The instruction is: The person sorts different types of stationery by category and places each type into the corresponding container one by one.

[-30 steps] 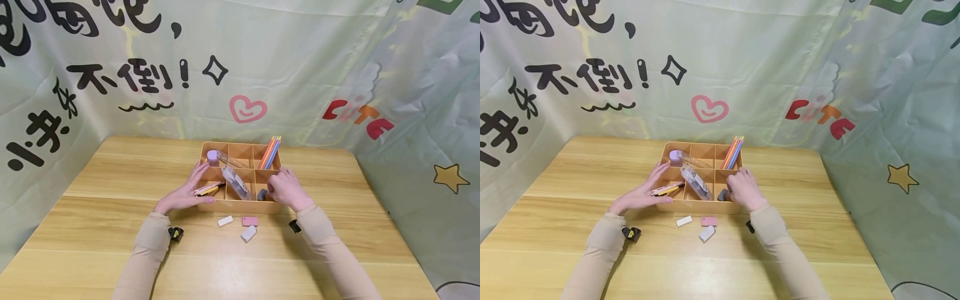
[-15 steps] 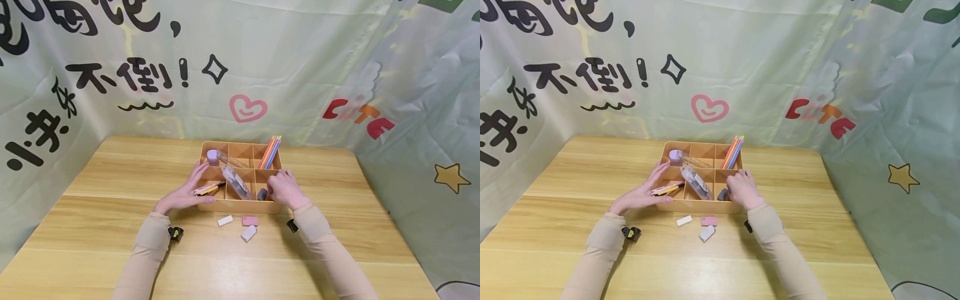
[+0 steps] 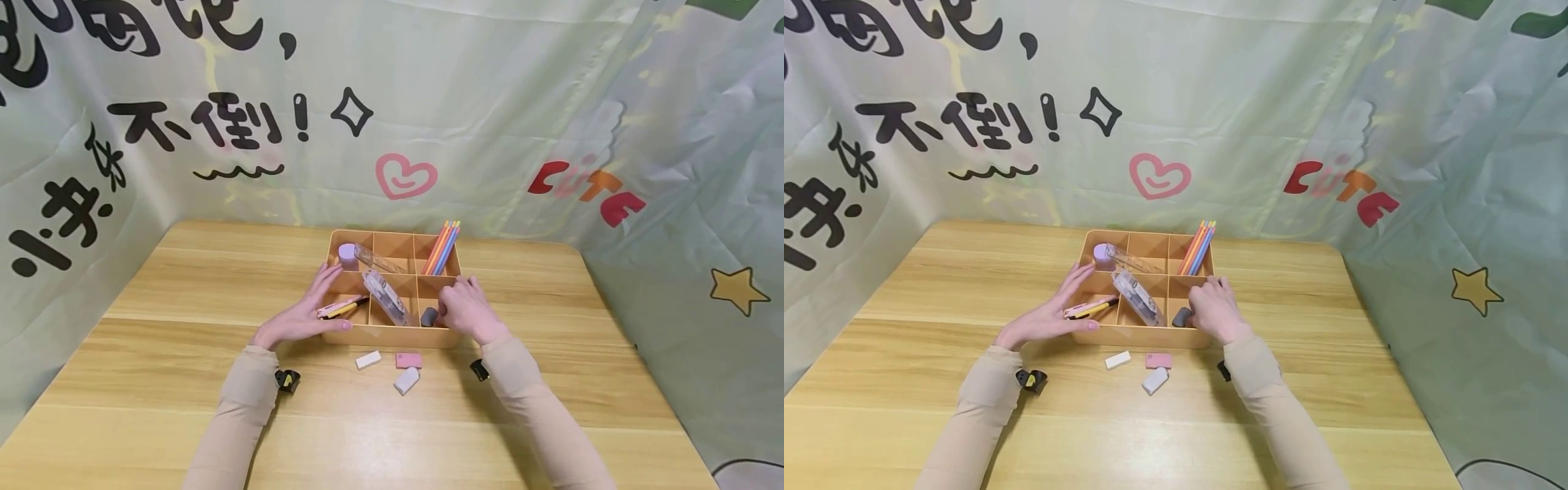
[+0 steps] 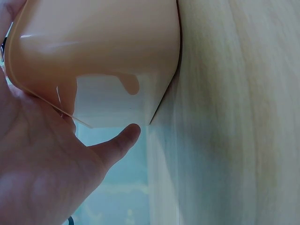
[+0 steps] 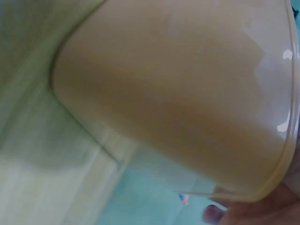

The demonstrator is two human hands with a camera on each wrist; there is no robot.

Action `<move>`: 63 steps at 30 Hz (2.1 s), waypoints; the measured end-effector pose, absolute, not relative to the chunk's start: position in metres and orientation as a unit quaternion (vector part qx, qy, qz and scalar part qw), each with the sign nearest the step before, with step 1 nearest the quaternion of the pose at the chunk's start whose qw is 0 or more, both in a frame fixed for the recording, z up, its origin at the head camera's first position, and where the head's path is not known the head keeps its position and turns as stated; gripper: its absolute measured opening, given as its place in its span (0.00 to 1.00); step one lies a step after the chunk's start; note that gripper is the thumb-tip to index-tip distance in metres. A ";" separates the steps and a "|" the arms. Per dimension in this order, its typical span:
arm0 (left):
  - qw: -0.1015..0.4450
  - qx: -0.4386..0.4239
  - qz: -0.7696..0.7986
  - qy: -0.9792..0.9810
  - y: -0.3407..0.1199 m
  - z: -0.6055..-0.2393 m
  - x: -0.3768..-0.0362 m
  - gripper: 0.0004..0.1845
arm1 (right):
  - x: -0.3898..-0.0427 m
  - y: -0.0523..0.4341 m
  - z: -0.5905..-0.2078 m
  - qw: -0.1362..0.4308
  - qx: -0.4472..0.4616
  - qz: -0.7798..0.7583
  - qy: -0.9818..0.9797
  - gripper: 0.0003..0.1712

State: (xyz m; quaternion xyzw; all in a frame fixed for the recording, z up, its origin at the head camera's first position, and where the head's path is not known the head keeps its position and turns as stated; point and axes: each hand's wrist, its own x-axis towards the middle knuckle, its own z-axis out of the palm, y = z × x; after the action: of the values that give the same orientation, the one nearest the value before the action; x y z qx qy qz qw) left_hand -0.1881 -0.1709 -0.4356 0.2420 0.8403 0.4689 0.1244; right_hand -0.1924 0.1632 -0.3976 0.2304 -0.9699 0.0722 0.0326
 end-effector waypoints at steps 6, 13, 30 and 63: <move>0.124 0.240 0.466 0.843 -0.170 -0.434 -0.188 0.61 | -0.191 0.177 -0.413 0.154 0.242 0.198 -0.937 0.11; 0.124 0.239 0.469 0.841 -0.171 -0.435 -0.189 0.62 | -0.196 0.193 -0.432 0.249 0.160 0.377 -0.878 0.15; 0.113 0.239 0.464 0.846 -0.170 -0.433 -0.187 0.62 | -0.204 0.191 -0.435 0.098 0.036 0.539 -0.836 0.27; -0.179 0.447 0.071 0.873 -0.075 -0.369 -0.104 0.31 | -0.208 0.195 -0.444 0.090 0.028 0.562 -0.822 0.27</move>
State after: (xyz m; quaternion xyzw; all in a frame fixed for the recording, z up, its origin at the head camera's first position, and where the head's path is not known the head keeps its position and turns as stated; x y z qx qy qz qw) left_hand -0.1040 -0.0746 -0.3687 0.4472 0.8734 0.0711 -0.1792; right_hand -0.2077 0.1947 -0.4437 0.0278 -0.8216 0.5622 0.0902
